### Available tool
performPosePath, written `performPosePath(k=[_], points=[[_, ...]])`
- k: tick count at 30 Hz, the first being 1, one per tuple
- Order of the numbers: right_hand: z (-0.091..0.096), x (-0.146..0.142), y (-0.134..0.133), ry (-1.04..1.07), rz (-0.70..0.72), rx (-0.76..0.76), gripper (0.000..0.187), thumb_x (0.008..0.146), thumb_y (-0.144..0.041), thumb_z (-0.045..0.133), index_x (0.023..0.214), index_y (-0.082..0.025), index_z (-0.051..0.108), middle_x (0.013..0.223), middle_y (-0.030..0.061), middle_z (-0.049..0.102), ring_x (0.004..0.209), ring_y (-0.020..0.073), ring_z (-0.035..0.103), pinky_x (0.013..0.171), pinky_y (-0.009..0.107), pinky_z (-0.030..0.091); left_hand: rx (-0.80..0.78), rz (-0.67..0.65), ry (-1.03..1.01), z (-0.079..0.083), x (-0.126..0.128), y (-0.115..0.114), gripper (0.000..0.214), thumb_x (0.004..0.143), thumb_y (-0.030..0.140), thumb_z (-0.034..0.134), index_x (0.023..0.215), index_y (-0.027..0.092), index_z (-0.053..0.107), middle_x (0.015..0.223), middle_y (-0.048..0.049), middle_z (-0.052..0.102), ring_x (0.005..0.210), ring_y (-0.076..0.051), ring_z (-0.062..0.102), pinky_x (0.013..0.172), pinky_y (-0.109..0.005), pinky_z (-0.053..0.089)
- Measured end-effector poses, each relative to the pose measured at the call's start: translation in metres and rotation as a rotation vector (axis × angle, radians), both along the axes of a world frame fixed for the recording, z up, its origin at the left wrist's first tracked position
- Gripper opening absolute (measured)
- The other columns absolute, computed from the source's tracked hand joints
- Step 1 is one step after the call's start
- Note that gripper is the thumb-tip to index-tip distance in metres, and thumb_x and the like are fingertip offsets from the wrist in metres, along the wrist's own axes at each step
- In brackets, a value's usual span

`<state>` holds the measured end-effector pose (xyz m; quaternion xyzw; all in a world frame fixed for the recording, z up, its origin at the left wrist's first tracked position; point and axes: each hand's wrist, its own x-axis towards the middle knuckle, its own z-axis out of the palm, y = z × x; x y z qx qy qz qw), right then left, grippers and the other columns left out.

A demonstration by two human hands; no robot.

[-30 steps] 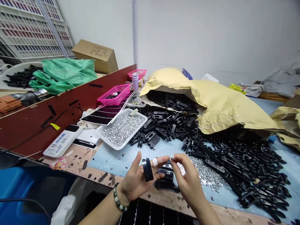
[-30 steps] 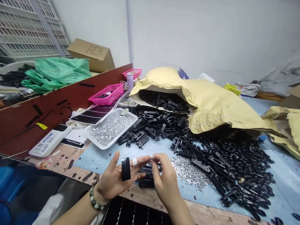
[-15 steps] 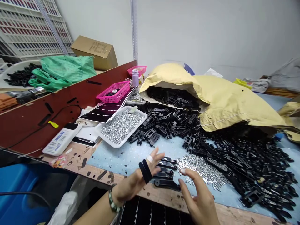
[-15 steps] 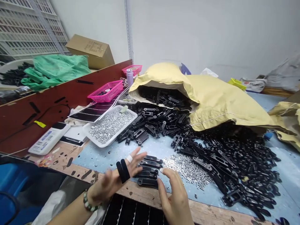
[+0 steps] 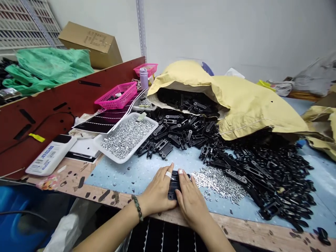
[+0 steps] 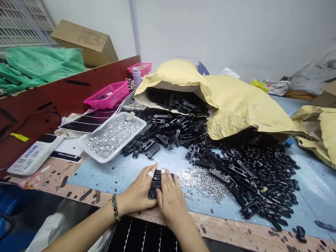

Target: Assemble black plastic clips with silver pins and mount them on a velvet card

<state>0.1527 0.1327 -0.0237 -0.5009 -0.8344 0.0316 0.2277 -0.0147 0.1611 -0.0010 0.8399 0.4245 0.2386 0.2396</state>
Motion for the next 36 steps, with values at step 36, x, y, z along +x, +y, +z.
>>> performPosePath(k=[36], points=[[-0.002, -0.017, -0.041, 0.041, 0.032, -0.045, 0.068, 0.094, -0.013, 0.038, 0.15, -0.012, 0.001, 0.14, 0.0148, 0.047, 0.131, 0.0273, 0.042, 0.105, 0.056, 0.037, 0.039, 0.034, 0.091, -0.005, -0.005, -0.005, 0.073, 0.07, 0.025, 0.063, 0.136, 0.013, 0.033, 0.13, -0.0166, 0.043, 0.123, -0.034, 0.039, 0.107, -0.054, 0.031]])
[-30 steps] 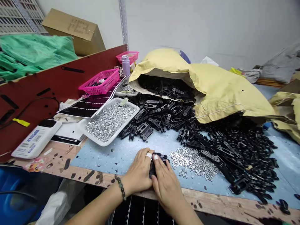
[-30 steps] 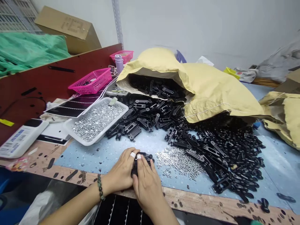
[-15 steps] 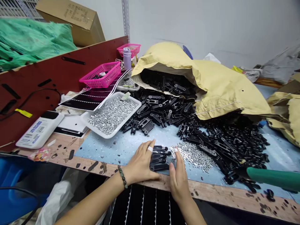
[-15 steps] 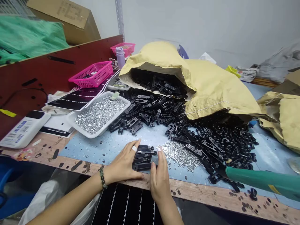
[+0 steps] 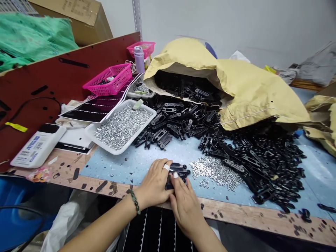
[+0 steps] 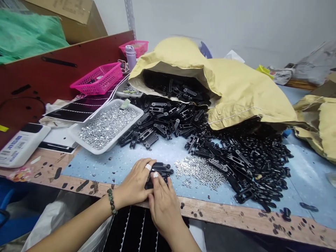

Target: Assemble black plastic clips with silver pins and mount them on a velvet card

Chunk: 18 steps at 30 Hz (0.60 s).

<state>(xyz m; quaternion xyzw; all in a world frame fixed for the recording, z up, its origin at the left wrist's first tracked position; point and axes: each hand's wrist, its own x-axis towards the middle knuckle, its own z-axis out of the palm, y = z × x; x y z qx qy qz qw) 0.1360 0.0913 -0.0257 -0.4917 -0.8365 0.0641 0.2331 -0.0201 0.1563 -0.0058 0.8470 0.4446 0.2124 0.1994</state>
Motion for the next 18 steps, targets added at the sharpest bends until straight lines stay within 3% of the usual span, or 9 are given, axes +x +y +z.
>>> performPosePath(k=[4, 8, 11, 14, 18], points=[[-0.002, 0.006, -0.001, 0.024, -0.113, -0.008, 0.063, 0.094, -0.011, 0.036, 0.15, -0.017, 0.009, 0.138, 0.0124, 0.05, 0.129, 0.0276, 0.045, 0.107, 0.061, 0.03, 0.015, -0.019, 0.01, 0.003, -0.001, 0.001, 0.073, 0.067, 0.025, 0.063, 0.133, 0.012, 0.036, 0.128, -0.0166, 0.045, 0.122, -0.034, 0.039, 0.107, -0.053, 0.03], [-0.002, 0.017, -0.005, 0.245, -0.186, 0.035, 0.058, 0.094, -0.011, 0.034, 0.149, -0.015, 0.015, 0.143, 0.0149, 0.043, 0.133, 0.0284, 0.038, 0.109, 0.062, 0.026, 0.015, -0.024, 0.036, 0.01, -0.001, 0.002, 0.081, 0.069, 0.032, 0.065, 0.138, 0.011, 0.029, 0.133, -0.018, 0.043, 0.123, -0.034, 0.039, 0.106, -0.053, 0.03], [-0.002, 0.027, -0.012, 0.396, -0.193, 0.073, 0.054, 0.093, -0.01, 0.036, 0.145, -0.019, 0.024, 0.144, 0.0134, 0.039, 0.135, 0.0279, 0.035, 0.107, 0.056, 0.034, -0.001, -0.056, 0.072, 0.015, 0.001, 0.005, 0.088, 0.069, 0.034, 0.066, 0.143, 0.012, 0.024, 0.135, -0.0178, 0.043, 0.123, -0.034, 0.039, 0.104, -0.053, 0.031], [-0.002, 0.036, -0.016, 0.457, -0.214, 0.036, 0.048, 0.094, -0.011, 0.038, 0.14, -0.022, 0.034, 0.138, 0.0121, 0.045, 0.129, 0.0255, 0.042, 0.101, 0.048, 0.044, -0.024, -0.11, 0.065, 0.019, 0.003, 0.011, 0.077, 0.069, 0.03, 0.066, 0.137, 0.012, 0.036, 0.126, -0.0162, 0.05, 0.118, -0.033, 0.043, 0.101, -0.05, 0.035], [0.01, 0.047, -0.004, 0.58, -0.246, 0.053, 0.04, 0.096, -0.016, 0.037, 0.135, -0.024, 0.041, 0.13, 0.0112, 0.051, 0.124, 0.025, 0.046, 0.1, 0.048, 0.043, -0.175, -0.047, -0.142, 0.034, -0.003, 0.018, 0.073, 0.068, 0.03, 0.068, 0.134, 0.016, 0.04, 0.127, -0.0147, 0.049, 0.122, -0.033, 0.039, 0.104, -0.051, 0.032]])
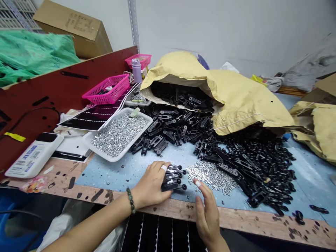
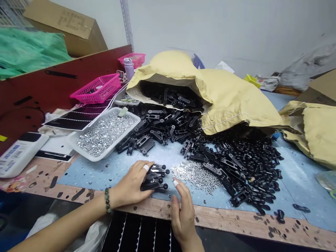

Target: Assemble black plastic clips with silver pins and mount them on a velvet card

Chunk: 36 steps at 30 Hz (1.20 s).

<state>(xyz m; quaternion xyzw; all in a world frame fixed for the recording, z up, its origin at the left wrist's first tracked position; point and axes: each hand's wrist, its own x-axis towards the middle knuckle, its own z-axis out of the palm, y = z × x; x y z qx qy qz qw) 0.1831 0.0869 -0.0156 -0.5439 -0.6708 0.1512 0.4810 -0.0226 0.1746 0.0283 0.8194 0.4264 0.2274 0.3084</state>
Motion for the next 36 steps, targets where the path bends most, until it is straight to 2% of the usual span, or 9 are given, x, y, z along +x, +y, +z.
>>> performPosePath(k=[4, 7, 9, 12, 15, 20, 23, 29, 36], points=[[0.026, -0.003, 0.033, 0.158, 0.15, 0.03, 0.042, 0.098, -0.041, 0.035, 0.137, -0.026, 0.039, 0.137, 0.0118, 0.042, 0.127, 0.0291, 0.042, 0.103, 0.054, 0.037, -0.803, 0.049, -0.436, 0.02, -0.012, -0.008, 0.051, 0.075, 0.043, 0.065, 0.117, 0.017, 0.057, 0.116, -0.0099, 0.059, 0.107, -0.026, 0.053, 0.094, -0.041, 0.043], [0.037, -0.021, 0.056, 0.226, 0.389, -0.001, 0.052, 0.094, -0.055, 0.036, 0.137, -0.027, 0.039, 0.125, 0.0109, 0.054, 0.104, 0.0241, 0.058, 0.086, 0.042, 0.05, -1.426, 0.111, -0.67, 0.021, -0.015, -0.02, 0.043, 0.067, 0.047, 0.071, 0.093, 0.013, 0.066, 0.088, -0.0071, 0.065, 0.079, -0.019, 0.059, 0.069, -0.03, 0.05], [0.037, -0.035, 0.064, 0.239, 0.424, -0.045, 0.041, 0.096, -0.048, 0.038, 0.128, -0.026, 0.049, 0.101, 0.0061, 0.064, 0.082, 0.0179, 0.062, 0.073, 0.031, 0.051, -1.616, 0.159, -0.743, 0.015, -0.015, -0.025, 0.045, 0.065, 0.047, 0.074, 0.092, 0.012, 0.067, 0.084, -0.008, 0.066, 0.075, -0.018, 0.059, 0.061, -0.026, 0.048], [0.029, -0.049, 0.069, 0.178, 0.259, -0.178, 0.026, 0.095, -0.038, 0.043, 0.094, -0.021, 0.063, 0.078, 0.001, 0.064, 0.069, 0.0142, 0.06, 0.065, 0.024, 0.047, -1.736, 0.14, -0.784, 0.01, -0.02, -0.025, 0.054, 0.073, 0.058, 0.065, 0.095, 0.009, 0.067, 0.088, -0.0127, 0.067, 0.078, -0.019, 0.061, 0.06, -0.025, 0.049], [0.018, -0.053, 0.071, 0.116, 0.104, -0.301, 0.032, 0.094, -0.038, 0.04, 0.077, -0.019, 0.059, 0.066, -0.0004, 0.059, 0.061, 0.0136, 0.056, 0.057, 0.022, 0.044, -1.651, 0.156, -0.804, 0.013, -0.035, -0.02, 0.061, 0.081, 0.068, 0.048, 0.103, 0.013, 0.064, 0.098, -0.0131, 0.065, 0.091, -0.025, 0.061, 0.074, -0.037, 0.051], [0.005, -0.052, 0.077, -0.023, -0.053, -0.366, 0.032, 0.09, -0.031, 0.044, 0.063, -0.02, 0.056, 0.05, -0.0037, 0.048, 0.046, 0.0125, 0.045, 0.049, 0.024, 0.033, -0.792, 0.48, -0.413, 0.018, -0.063, -0.019, 0.054, 0.083, 0.056, 0.053, 0.122, 0.019, 0.054, 0.114, -0.0117, 0.058, 0.113, -0.03, 0.05, 0.099, -0.046, 0.038], [0.006, -0.052, 0.079, -0.122, -0.124, -0.348, 0.03, 0.089, -0.031, 0.046, 0.063, -0.021, 0.057, 0.059, 0.0008, 0.053, 0.056, 0.0163, 0.049, 0.056, 0.028, 0.037, -0.532, 0.412, -0.407, 0.019, -0.066, -0.024, 0.046, 0.085, 0.04, 0.05, 0.128, 0.023, 0.049, 0.121, -0.0099, 0.055, 0.119, -0.029, 0.046, 0.103, -0.048, 0.033], [0.043, -0.047, 0.074, -0.088, 0.067, -0.099, 0.022, 0.091, -0.024, 0.044, 0.106, -0.021, 0.06, 0.106, 0.0108, 0.058, 0.099, 0.0244, 0.054, 0.085, 0.041, 0.045, -0.727, 0.005, -0.606, 0.039, -0.053, -0.028, 0.04, 0.082, 0.021, 0.041, 0.118, 0.023, 0.057, 0.123, -0.0079, 0.056, 0.113, -0.026, 0.051, 0.088, -0.041, 0.047], [0.091, -0.064, 0.05, -0.151, 0.619, -0.094, 0.038, 0.09, -0.013, 0.049, 0.126, -0.024, 0.045, 0.093, 0.0048, 0.061, 0.085, 0.0195, 0.058, 0.072, 0.034, 0.05, -0.953, -0.117, -0.479, 0.056, -0.034, -0.032, 0.037, 0.067, 0.015, 0.045, 0.1, 0.018, 0.063, 0.101, -0.0037, 0.064, 0.097, -0.023, 0.057, 0.087, -0.038, 0.047]])
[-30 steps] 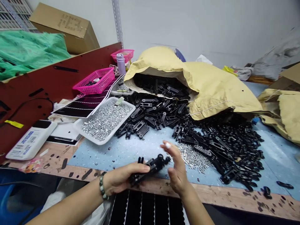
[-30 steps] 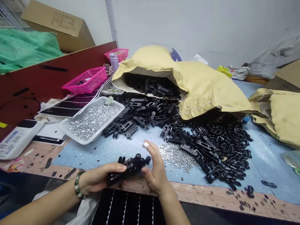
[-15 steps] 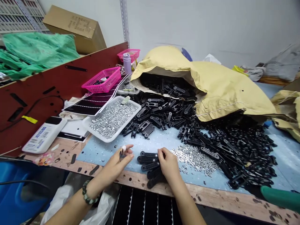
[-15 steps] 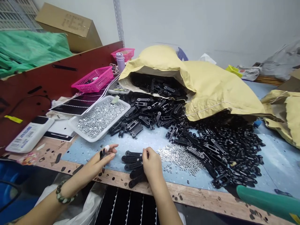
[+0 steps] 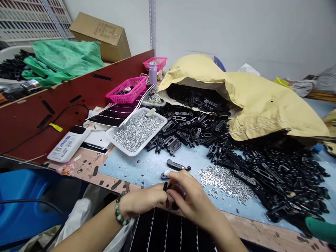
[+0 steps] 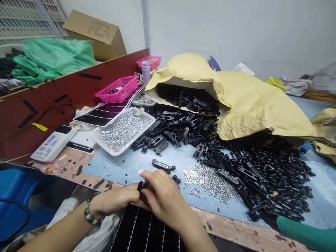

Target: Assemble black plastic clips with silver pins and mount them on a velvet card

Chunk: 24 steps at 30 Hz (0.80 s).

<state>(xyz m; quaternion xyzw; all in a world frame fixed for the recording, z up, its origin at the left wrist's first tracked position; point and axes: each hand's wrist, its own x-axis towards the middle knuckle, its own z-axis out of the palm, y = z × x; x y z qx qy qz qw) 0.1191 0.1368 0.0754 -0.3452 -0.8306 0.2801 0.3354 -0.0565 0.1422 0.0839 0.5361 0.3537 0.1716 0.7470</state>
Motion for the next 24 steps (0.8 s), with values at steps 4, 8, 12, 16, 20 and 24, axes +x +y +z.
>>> performPosePath(k=[4, 8, 12, 16, 20, 24], points=[[-0.008, 0.007, -0.01, 0.18, -0.048, 0.099, 0.032, 0.09, -0.006, 0.048, 0.113, -0.028, 0.051, 0.086, 0.0018, 0.061, 0.078, 0.0166, 0.059, 0.067, 0.031, 0.051, 0.122, 0.262, 0.03, -0.011, 0.002, 0.0, 0.051, 0.079, 0.01, 0.037, 0.129, 0.022, 0.044, 0.117, -0.008, 0.06, 0.108, -0.022, 0.057, 0.09, -0.039, 0.049], [-0.019, 0.036, -0.02, 0.424, -0.52, -0.05, 0.021, 0.086, -0.019, 0.06, 0.107, -0.025, 0.057, 0.086, 0.0038, 0.061, 0.077, 0.0171, 0.061, 0.066, 0.029, 0.055, 0.748, 0.39, 0.396, -0.027, 0.001, 0.024, 0.048, 0.087, 0.017, 0.042, 0.135, 0.023, 0.038, 0.14, -0.009, 0.044, 0.131, -0.024, 0.038, 0.107, -0.045, 0.036], [-0.036, 0.059, -0.027, 0.467, -0.644, -0.369, 0.019, 0.082, -0.035, 0.066, 0.094, -0.019, 0.065, 0.079, 0.0052, 0.062, 0.068, 0.0176, 0.061, 0.058, 0.028, 0.054, 0.981, 0.037, 0.641, -0.042, 0.007, 0.05, 0.042, 0.087, 0.021, 0.047, 0.129, 0.02, 0.047, 0.134, -0.0097, 0.052, 0.132, -0.029, 0.036, 0.11, -0.06, 0.019], [-0.055, 0.066, -0.028, 0.537, -0.655, -0.58, 0.025, 0.076, -0.039, 0.071, 0.086, -0.017, 0.067, 0.067, 0.0025, 0.061, 0.057, 0.0155, 0.058, 0.048, 0.025, 0.05, 0.986, -0.026, 0.67, -0.048, 0.011, 0.038, 0.036, 0.091, 0.02, 0.041, 0.126, 0.021, 0.049, 0.128, -0.0092, 0.056, 0.127, -0.027, 0.041, 0.109, -0.061, 0.019], [-0.063, 0.063, -0.023, 0.574, -0.6, -0.732, 0.026, 0.071, -0.038, 0.075, 0.081, -0.017, 0.066, 0.063, 0.0008, 0.06, 0.054, 0.0138, 0.057, 0.044, 0.022, 0.046, 1.111, 0.101, 0.653, -0.059, 0.012, -0.004, 0.071, 0.081, 0.044, 0.061, 0.14, 0.019, 0.031, 0.143, -0.0145, 0.037, 0.135, -0.034, 0.028, 0.112, -0.06, 0.014], [-0.061, 0.056, -0.021, 0.55, -0.525, -0.826, 0.024, 0.07, -0.038, 0.075, 0.078, -0.017, 0.065, 0.057, -0.001, 0.058, 0.05, 0.0116, 0.053, 0.043, 0.021, 0.043, 1.206, 0.163, 0.714, -0.075, 0.015, -0.03, 0.084, 0.076, 0.039, 0.07, 0.143, 0.017, 0.024, 0.143, -0.0179, 0.035, 0.134, -0.036, 0.028, 0.11, -0.062, 0.013]])
